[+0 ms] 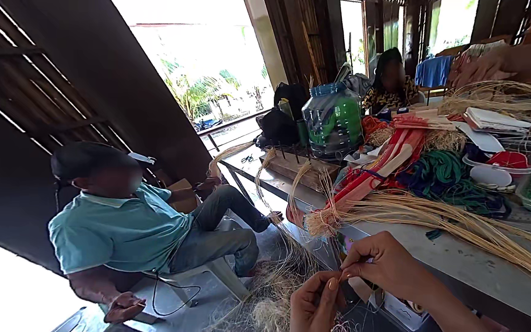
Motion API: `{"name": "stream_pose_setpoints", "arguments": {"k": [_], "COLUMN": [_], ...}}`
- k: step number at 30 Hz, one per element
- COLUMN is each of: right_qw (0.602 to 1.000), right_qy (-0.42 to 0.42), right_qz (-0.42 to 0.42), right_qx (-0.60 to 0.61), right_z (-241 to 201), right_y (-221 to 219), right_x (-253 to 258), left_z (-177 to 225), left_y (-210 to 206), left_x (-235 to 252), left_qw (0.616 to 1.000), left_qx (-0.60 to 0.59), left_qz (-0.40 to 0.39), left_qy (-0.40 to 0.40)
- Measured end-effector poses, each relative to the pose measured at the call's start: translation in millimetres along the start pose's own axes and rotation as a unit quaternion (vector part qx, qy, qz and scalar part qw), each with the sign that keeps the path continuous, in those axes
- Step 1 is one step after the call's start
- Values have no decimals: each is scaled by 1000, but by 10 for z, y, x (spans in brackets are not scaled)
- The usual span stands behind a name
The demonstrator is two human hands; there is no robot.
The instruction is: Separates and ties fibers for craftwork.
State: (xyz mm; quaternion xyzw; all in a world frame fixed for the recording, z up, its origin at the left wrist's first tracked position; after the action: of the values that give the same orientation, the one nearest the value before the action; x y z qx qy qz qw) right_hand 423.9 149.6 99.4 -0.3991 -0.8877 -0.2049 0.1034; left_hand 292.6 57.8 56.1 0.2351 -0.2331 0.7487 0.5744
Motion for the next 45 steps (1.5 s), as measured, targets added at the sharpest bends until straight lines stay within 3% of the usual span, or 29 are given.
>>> {"name": "stream_pose_setpoints", "arguments": {"k": [5, 9, 13, 19, 25, 30, 36, 45], "right_qw": [998, 998, 991, 998, 973, 949, 932, 930], "right_qy": [13, -43, -100, -63, -65, -122, -178, -199], "right_qz": [46, -6, -55, -8, 0, -37, -56, -73], "right_qx": [-38, -52, -69, 26, 223, 290, 312, 301], "right_z": [85, 169, 197, 205, 264, 328, 374, 379], "right_y": [156, 171, 169, 182, 100, -54, -134, -178], "right_x": [44, 75, 83, 101, 124, 115, 104, 111], "left_z": [-4, 6, -12, -29, 27, 85, 92, -45], "left_y": [68, 92, 157, 180, 122, 35, 4, 82], "left_x": [18, 48, 69, 41, 107, 176, 209, 268], "left_qw": [998, 991, 994, 995, 992, 986, 985, 987], "left_qx": [64, 125, 84, 17, 79, 117, 107, 81], "left_qz": [3, -40, -69, -96, -74, -36, 38, 69], "left_qy": [-7, 5, 31, 23, -69, -117, -133, -119]}}
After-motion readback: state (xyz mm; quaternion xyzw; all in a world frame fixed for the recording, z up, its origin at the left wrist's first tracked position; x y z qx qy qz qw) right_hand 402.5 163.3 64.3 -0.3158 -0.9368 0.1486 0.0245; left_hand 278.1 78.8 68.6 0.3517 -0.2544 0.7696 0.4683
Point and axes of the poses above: each hand's wrist, its own x-axis towards the middle knuckle, its own y-axis out of the back of the hand, z = x × y, the point moved 6 cm from there along x, towards the middle knuckle, and after that the axes turned 10 degrees about -y, right-handed, at the moved point
